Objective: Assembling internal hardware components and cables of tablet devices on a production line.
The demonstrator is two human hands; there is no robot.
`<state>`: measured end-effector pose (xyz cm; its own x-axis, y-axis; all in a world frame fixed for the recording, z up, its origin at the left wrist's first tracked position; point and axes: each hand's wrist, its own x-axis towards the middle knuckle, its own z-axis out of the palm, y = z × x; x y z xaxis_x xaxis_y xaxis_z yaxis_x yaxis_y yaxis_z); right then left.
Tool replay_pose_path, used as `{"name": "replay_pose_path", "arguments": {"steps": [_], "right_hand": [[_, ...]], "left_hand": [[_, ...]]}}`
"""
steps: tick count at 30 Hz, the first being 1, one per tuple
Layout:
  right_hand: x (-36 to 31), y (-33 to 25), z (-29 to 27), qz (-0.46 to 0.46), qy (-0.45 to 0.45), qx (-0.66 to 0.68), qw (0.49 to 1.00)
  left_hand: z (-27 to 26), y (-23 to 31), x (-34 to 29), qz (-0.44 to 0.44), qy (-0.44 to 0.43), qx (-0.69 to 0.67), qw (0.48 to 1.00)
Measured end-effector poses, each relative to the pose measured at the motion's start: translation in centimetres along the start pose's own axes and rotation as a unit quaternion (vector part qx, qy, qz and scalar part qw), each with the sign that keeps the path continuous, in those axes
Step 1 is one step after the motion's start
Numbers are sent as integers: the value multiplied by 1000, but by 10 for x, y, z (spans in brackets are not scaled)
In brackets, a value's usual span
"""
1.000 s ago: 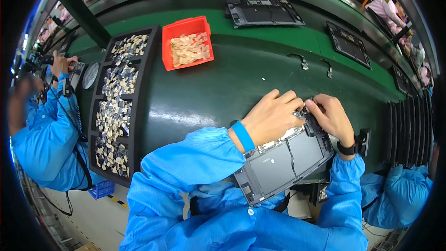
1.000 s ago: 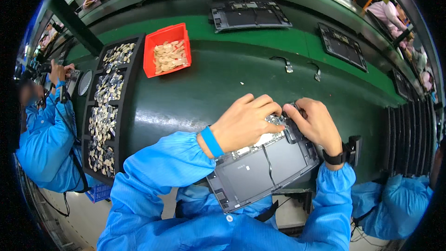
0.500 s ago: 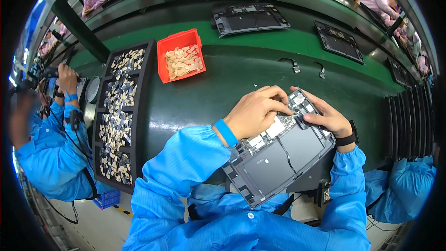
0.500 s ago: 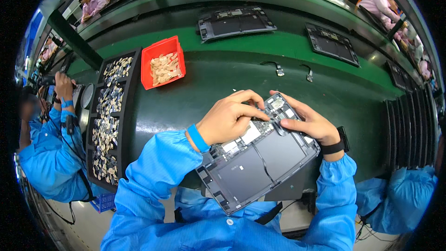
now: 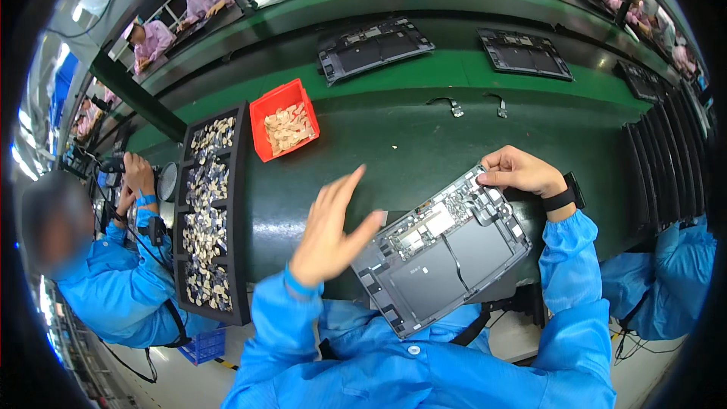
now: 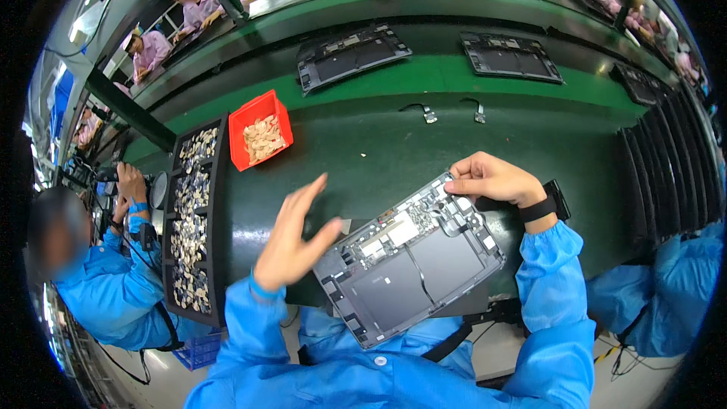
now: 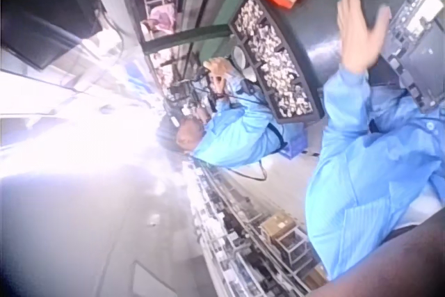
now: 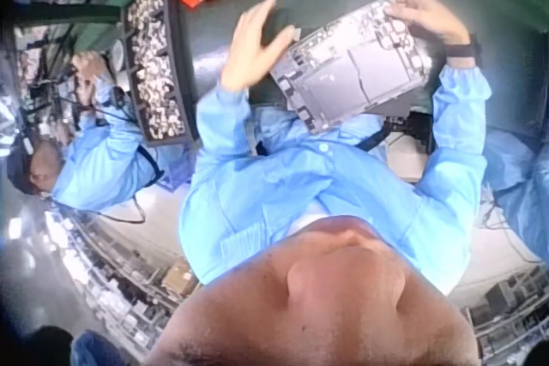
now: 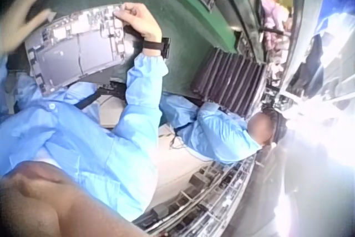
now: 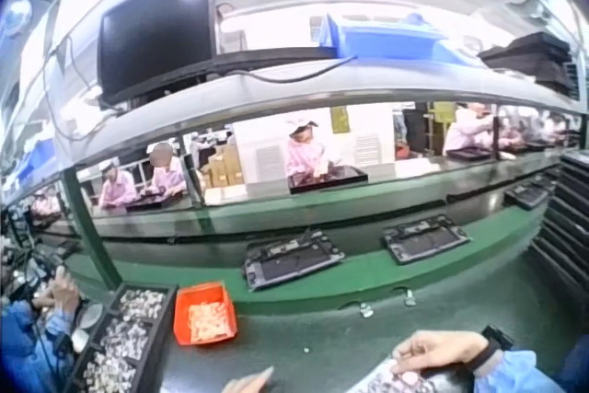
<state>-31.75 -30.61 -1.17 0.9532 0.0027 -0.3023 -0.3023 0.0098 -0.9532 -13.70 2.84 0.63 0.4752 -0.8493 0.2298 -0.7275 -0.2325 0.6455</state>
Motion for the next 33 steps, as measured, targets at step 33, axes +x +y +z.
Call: {"name": "replay_pose_path", "arguments": {"steps": [33], "right_hand": [[-130, 12, 35, -251, 444, 446, 735]], "left_hand": [[111, 66, 94, 70, -125, -485, 862]]}}
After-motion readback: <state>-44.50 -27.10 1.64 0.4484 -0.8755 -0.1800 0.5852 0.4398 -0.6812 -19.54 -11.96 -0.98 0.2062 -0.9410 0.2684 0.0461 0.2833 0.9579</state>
